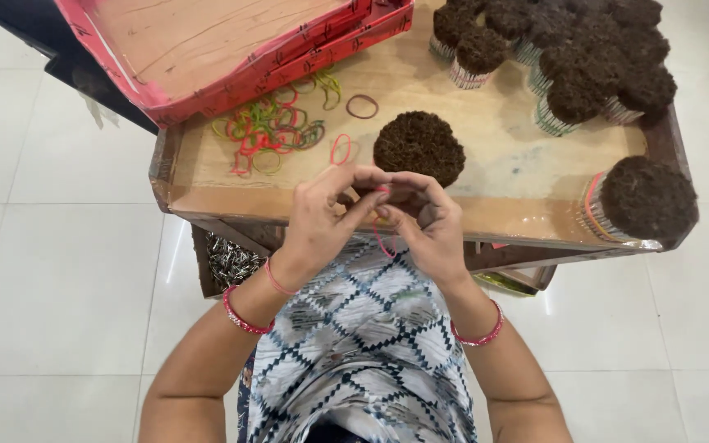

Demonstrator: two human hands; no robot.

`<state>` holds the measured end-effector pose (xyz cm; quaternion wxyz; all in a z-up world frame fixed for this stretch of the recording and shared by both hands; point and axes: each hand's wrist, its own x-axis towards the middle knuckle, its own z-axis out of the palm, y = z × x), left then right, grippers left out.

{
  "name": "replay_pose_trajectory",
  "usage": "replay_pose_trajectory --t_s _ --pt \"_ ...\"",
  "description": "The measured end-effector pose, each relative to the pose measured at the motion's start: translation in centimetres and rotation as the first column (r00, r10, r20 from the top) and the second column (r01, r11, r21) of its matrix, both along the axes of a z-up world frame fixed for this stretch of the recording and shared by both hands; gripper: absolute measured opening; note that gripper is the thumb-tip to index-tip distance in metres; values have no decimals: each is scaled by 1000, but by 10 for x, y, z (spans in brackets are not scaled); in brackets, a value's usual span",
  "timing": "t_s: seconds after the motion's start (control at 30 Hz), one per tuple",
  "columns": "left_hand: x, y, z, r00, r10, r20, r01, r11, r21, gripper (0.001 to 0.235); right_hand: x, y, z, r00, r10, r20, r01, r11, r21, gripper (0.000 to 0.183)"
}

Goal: The person repeatedly picks up bundles of incense sticks, wraps them with rubber bands, and places them on a tray. The person handles the bundles one at a time, securing each with a rubber band before moving to the next.

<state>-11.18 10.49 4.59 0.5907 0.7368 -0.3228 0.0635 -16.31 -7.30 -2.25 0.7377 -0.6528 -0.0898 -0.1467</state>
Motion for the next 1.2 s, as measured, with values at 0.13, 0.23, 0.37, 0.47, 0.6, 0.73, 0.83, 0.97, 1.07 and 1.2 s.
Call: replay_pose_trajectory --t_s 0.13,0.23,0.37,0.47,0.6,0.73,0.83,0.97,1.07,1.2 --pt "9 11 -23 990 -54 -131 47 997 -57 19 3 -4 -11 993 -11 -114 23 994 104 33" --pt "9 20 -45 838 -320 -442 150 914 -377 24 -4 -9 -17 986 88 -140 -40 947 319 27" --pt "-9 32 -63 653 -519 -552 54 758 -649 26 -23 -9 -32 927 363 -99 -198 693 693 23" --pt "-23 37 -84 570 -530 -628 9 768 -640 22 -38 -1 -43 894 434 -108 -202 606 770 22" --pt "-34 29 -79 682 -401 -611 108 882 -458 14 -39 10 -48 936 317 -152 -134 720 681 18" --pt "-35 25 -34 972 -97 -213 61 984 -168 19 -31 21 -23 983 122 -138 -33 855 518 15" --pt "-41 26 -26 990 133 40 -136 989 64 17 -25 25 -10 995 -19 -101 61 901 430 14" --pt "-49 16 -31 946 109 306 -138 988 75 27 -26 30 -13 991 -92 -96 124 894 430 16" --pt "-48 15 -35 930 147 337 -182 980 75 26 -28 33 -14 991 -85 -104 122 888 442 17" --pt "-44 17 -29 990 84 116 -90 995 45 29 -29 33 -13 991 -90 -98 123 901 415 17"
